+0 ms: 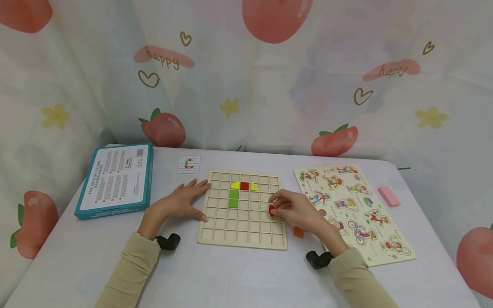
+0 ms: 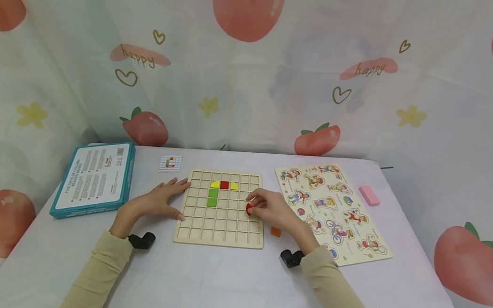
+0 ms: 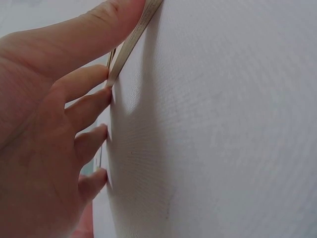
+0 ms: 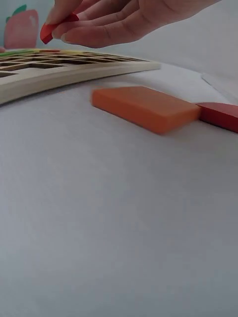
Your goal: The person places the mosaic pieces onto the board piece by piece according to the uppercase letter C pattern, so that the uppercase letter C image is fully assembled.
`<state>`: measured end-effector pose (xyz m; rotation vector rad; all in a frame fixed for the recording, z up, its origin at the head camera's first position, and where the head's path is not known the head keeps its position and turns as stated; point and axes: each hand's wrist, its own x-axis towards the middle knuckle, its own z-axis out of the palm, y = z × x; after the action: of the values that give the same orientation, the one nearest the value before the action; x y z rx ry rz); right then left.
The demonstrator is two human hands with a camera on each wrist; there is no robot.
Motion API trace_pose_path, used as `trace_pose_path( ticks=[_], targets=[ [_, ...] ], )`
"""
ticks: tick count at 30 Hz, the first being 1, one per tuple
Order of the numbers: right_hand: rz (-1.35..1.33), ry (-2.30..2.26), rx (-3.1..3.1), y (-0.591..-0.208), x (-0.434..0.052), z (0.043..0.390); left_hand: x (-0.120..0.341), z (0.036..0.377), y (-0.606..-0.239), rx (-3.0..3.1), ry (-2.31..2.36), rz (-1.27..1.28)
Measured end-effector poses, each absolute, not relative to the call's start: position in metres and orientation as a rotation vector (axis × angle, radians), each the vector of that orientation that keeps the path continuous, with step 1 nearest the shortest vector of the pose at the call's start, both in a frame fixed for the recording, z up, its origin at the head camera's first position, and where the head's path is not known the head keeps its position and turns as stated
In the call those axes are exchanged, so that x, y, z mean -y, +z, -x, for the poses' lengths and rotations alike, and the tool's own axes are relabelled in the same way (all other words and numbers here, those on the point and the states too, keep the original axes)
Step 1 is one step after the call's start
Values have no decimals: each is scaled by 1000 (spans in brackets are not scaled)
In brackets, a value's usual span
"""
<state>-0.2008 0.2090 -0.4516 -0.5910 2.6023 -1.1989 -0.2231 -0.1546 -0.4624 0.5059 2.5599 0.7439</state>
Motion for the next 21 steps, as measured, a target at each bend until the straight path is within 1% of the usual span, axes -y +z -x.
trace_pose_path(
  ticks=[7,21],
  targets=[
    [660,-1147,-2584,-448,-190,205,155,223,-461,-2550,750,-530],
    [718,-1064,-2533,-443,-153,215,155,222,-462,-2551,766,-523]
  ],
)
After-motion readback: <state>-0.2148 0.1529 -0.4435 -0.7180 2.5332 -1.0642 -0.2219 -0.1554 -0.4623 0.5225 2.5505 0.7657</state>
